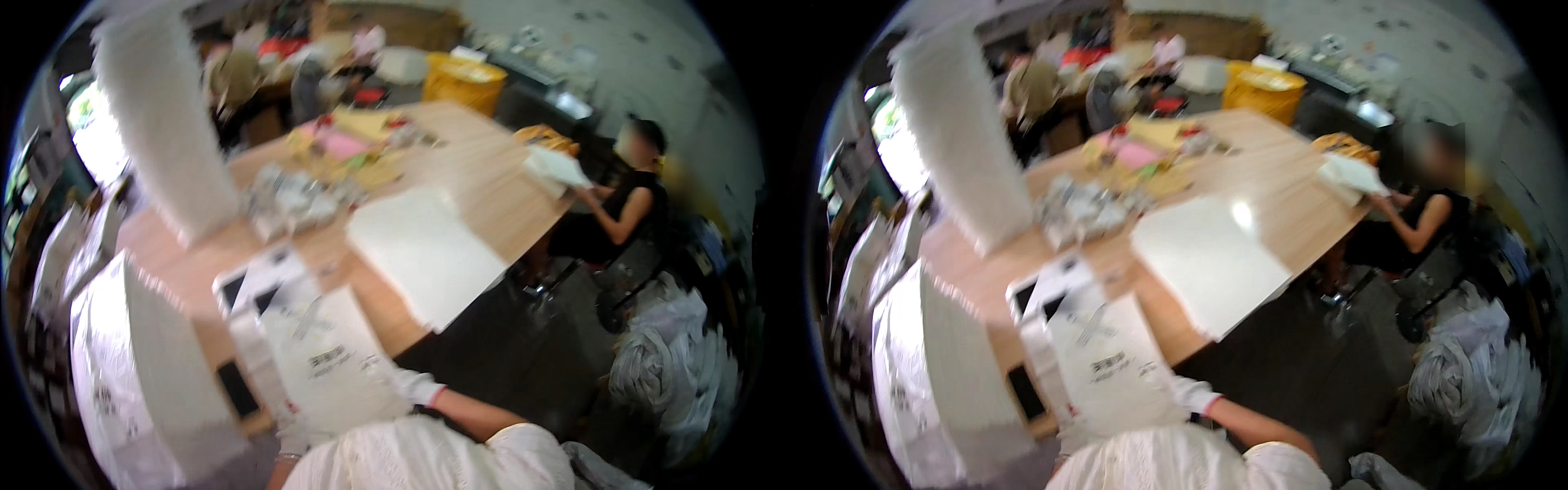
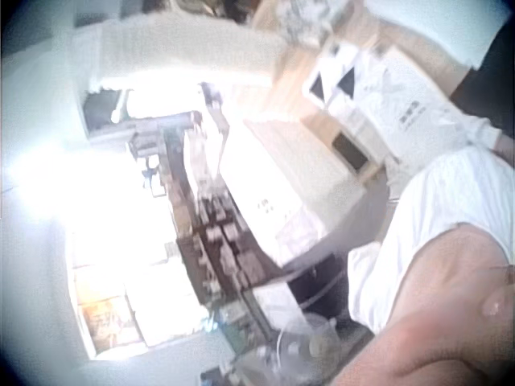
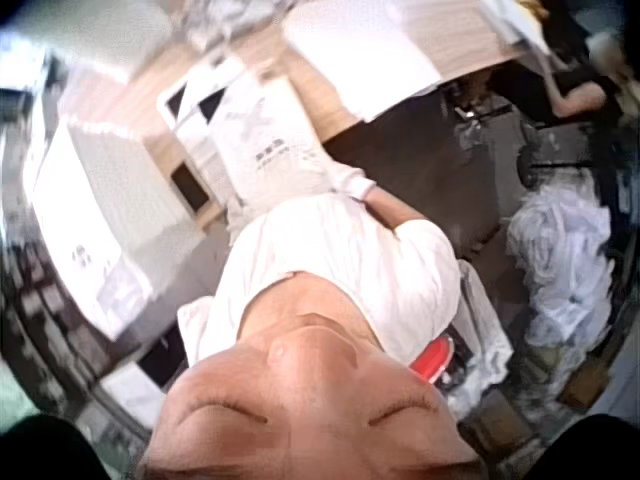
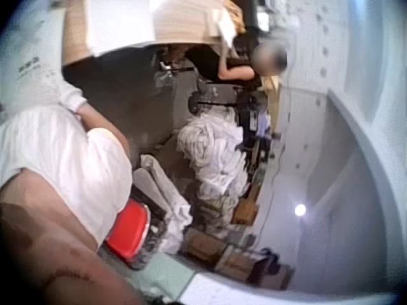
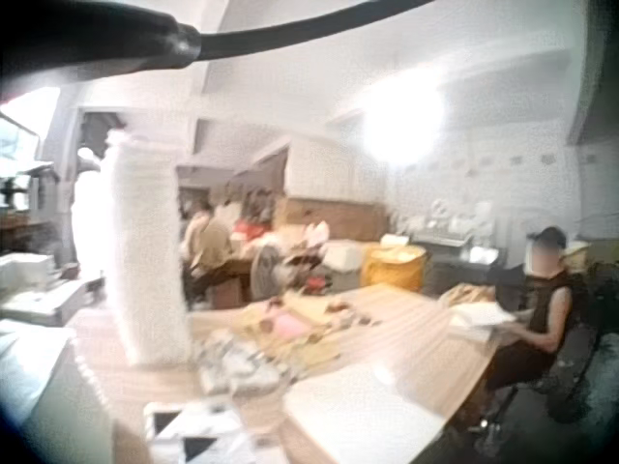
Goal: The person repeatedly picks up white paper sheets from a stack, places them into clear plastic packaging, and sets the packages on the table. The process is repeated continuously throughout the clip.
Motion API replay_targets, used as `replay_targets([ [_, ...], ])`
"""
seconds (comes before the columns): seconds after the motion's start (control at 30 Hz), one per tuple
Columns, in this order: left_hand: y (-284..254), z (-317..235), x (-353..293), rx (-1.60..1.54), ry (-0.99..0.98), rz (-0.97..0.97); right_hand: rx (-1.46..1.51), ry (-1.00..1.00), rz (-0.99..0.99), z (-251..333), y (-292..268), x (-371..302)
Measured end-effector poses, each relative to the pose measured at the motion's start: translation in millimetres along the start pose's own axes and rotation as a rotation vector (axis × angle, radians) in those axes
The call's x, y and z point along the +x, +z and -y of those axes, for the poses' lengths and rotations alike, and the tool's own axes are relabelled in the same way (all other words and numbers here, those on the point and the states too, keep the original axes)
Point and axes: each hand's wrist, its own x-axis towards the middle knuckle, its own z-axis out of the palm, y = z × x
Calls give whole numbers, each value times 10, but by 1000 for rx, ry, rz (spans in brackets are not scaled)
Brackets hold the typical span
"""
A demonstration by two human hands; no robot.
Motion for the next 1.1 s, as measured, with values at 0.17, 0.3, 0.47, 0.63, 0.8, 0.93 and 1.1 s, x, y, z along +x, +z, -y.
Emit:
replay_targets([
  [0.17,-204,-881,-946,202,517,35,415,-307,-283,132,364,-835],
  [0.3,-309,-1014,-1068,98,423,20,-212,-308,-546,-123,413,-304],
  [0.47,-365,-1264,-1036,45,245,-22,-15,13,-117,-210,236,-645],
  [0.63,-470,-1741,-1143,-13,560,48,1340,323,-381,-209,204,-216],
  [0.8,-1171,-2770,-1309,316,1031,-53,1456,-236,-52,640,448,101],
  [0.93,-1943,-2516,-1768,-299,780,-371,1438,-306,102,2126,-59,68],
  [1.1,-3169,-2356,-1562,105,863,-1421,1148,-856,454,3360,904,621],
])
